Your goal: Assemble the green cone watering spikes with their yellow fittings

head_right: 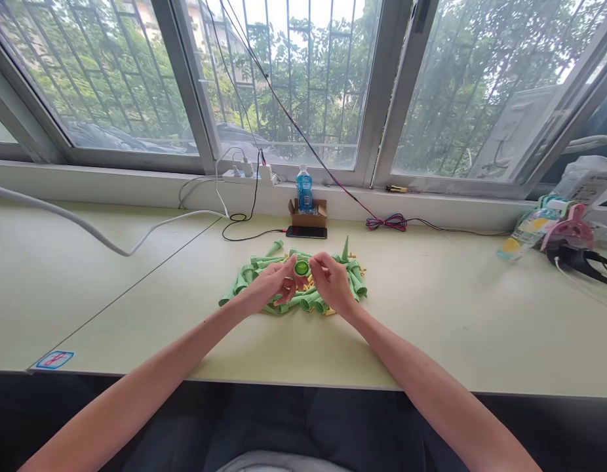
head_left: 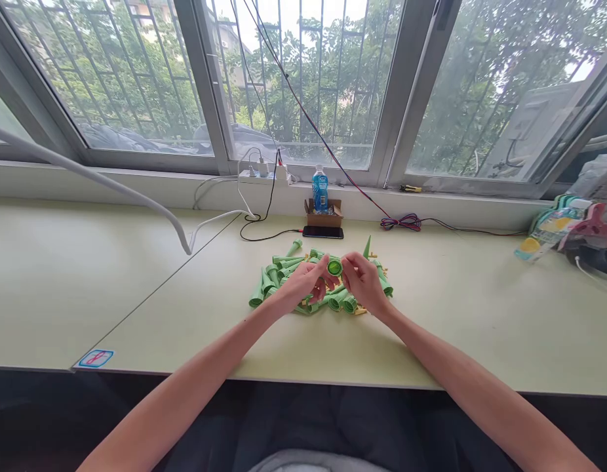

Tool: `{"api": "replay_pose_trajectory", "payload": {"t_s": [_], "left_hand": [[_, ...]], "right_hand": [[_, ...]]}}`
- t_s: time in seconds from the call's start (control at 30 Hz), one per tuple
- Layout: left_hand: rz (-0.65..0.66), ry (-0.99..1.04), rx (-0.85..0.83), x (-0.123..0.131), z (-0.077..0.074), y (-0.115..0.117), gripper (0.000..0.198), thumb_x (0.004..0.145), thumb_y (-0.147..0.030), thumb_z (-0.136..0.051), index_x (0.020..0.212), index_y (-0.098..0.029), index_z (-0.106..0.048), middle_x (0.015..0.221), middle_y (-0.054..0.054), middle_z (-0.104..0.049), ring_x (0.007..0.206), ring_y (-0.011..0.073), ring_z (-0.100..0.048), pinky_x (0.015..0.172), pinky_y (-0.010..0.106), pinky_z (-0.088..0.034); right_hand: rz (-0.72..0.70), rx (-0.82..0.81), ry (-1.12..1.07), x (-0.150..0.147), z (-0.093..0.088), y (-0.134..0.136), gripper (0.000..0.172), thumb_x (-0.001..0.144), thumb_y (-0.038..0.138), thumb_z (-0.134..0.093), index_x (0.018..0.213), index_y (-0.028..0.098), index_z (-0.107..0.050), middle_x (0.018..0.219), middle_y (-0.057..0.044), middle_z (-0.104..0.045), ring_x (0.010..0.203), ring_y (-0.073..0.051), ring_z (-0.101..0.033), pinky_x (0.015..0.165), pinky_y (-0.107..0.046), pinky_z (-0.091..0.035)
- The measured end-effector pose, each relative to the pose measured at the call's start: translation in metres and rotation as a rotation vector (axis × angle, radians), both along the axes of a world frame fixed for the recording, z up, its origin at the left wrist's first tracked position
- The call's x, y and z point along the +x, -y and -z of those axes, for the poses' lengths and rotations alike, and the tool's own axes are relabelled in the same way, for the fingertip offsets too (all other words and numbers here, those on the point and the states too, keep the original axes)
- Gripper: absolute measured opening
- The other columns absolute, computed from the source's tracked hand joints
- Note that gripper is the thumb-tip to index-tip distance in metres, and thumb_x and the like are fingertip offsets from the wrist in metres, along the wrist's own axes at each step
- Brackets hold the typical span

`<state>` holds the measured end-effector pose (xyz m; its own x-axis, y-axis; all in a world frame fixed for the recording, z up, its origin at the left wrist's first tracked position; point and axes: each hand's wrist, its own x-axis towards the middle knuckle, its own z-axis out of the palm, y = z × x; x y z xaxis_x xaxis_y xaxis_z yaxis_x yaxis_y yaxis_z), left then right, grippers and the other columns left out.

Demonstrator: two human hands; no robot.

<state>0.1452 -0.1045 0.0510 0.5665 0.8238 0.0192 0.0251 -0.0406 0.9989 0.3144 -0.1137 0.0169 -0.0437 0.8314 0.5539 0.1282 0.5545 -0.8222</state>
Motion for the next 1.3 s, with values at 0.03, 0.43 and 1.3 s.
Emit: {"api": "replay_pose_trajectory", "payload": {"t_s": [0.03, 0.43, 1.3], "left_hand": [[-0.004, -0.002, -0.014, 0.0, 0.001, -0.001, 0.062, 0.084, -0.069, -0.047, 0.07, -0.011, -0.064, 0.066, 0.005, -0.061, 0.042, 0.0079, -0.047, 0.034, 0.02, -0.027], [0.042, 0.004, -0.036, -0.005, 0.007, -0.005, 0.047, 0.084, -0.061, -0.055, 0.074, -0.014, -0.056, 0.049, 0.0, -0.053, 0.039, 0.008, -0.043, 0.035, 0.018, -0.028], [-0.208, -0.269, 0.865, -0.003, 0.02, -0.002, 0.019, 0.086, -0.03, -0.06, 0.1, -0.019, -0.067, 0.097, 0.005, -0.059, 0.055, 0.0057, -0.049, 0.051, 0.021, -0.045]], "right_hand": [[-0.002, 0.003, 0.013, 0.0, 0.001, 0.0, 0.031, 0.093, 0.048, -0.049, 0.079, 0.021, -0.05, 0.055, 0.007, -0.04, 0.043, -0.007, -0.036, 0.041, -0.021, -0.03], [-0.024, 0.0, 0.063, 0.004, 0.004, -0.006, 0.027, 0.093, 0.044, -0.051, 0.08, 0.021, -0.048, 0.055, 0.007, -0.041, 0.045, -0.008, -0.035, 0.044, -0.022, -0.029], [-0.074, -0.145, 0.016, 0.007, 0.001, -0.006, 0.034, 0.09, 0.048, -0.055, 0.073, 0.02, -0.049, 0.051, 0.007, -0.037, 0.043, -0.008, -0.033, 0.041, -0.023, -0.026]]}}
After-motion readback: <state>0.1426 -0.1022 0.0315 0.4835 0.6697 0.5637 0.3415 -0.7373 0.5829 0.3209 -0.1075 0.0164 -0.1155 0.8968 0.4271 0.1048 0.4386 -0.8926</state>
